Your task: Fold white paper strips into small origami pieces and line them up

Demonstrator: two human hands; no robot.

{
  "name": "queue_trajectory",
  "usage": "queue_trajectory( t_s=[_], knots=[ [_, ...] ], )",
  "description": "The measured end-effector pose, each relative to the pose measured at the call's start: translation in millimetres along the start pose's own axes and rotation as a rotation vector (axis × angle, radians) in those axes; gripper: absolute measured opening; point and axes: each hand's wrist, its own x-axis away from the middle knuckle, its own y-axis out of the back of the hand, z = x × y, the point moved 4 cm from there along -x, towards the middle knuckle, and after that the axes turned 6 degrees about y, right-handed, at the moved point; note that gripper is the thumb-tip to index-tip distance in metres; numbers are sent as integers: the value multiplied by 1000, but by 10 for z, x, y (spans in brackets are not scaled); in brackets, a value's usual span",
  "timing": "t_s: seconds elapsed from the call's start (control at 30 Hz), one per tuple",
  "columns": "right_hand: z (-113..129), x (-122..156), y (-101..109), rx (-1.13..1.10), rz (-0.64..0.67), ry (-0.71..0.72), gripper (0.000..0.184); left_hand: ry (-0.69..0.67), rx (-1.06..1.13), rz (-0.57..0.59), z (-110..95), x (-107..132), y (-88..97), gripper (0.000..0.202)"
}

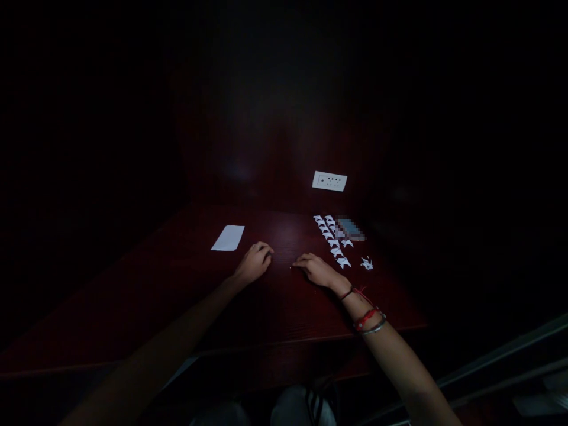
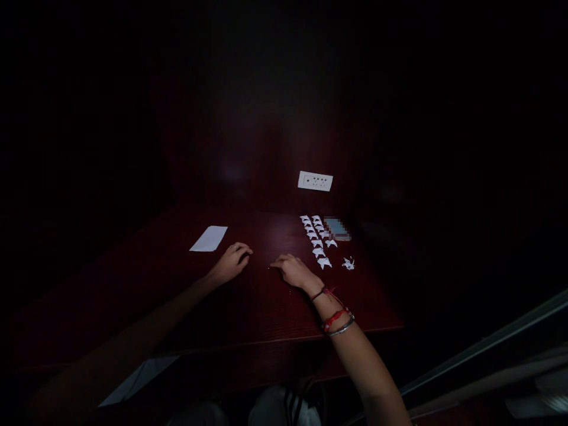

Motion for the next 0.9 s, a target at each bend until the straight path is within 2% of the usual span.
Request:
queue_trajectory(
  t_s=[0.23, 0.37, 0.6, 0.73, 0.9],
  knots=[
    [-15, -55, -73, -21, 62, 45, 48, -19, -1, 27, -36, 18, 8, 17],
    [-33, 183, -14, -59, 83, 68, 50, -49, -2, 61, -171, 23, -38, 18],
    [38, 703, 181, -128, 113, 112, 49, -138, 11, 107, -533, 25, -211, 17],
    [85, 797, 244, -133, 74, 100, 43, -205, 24, 119, -692, 16, -273, 16],
    [162, 796, 196, -100, 17, 56, 42, -219, 4, 136, -736, 10, -301, 16]
  ],
)
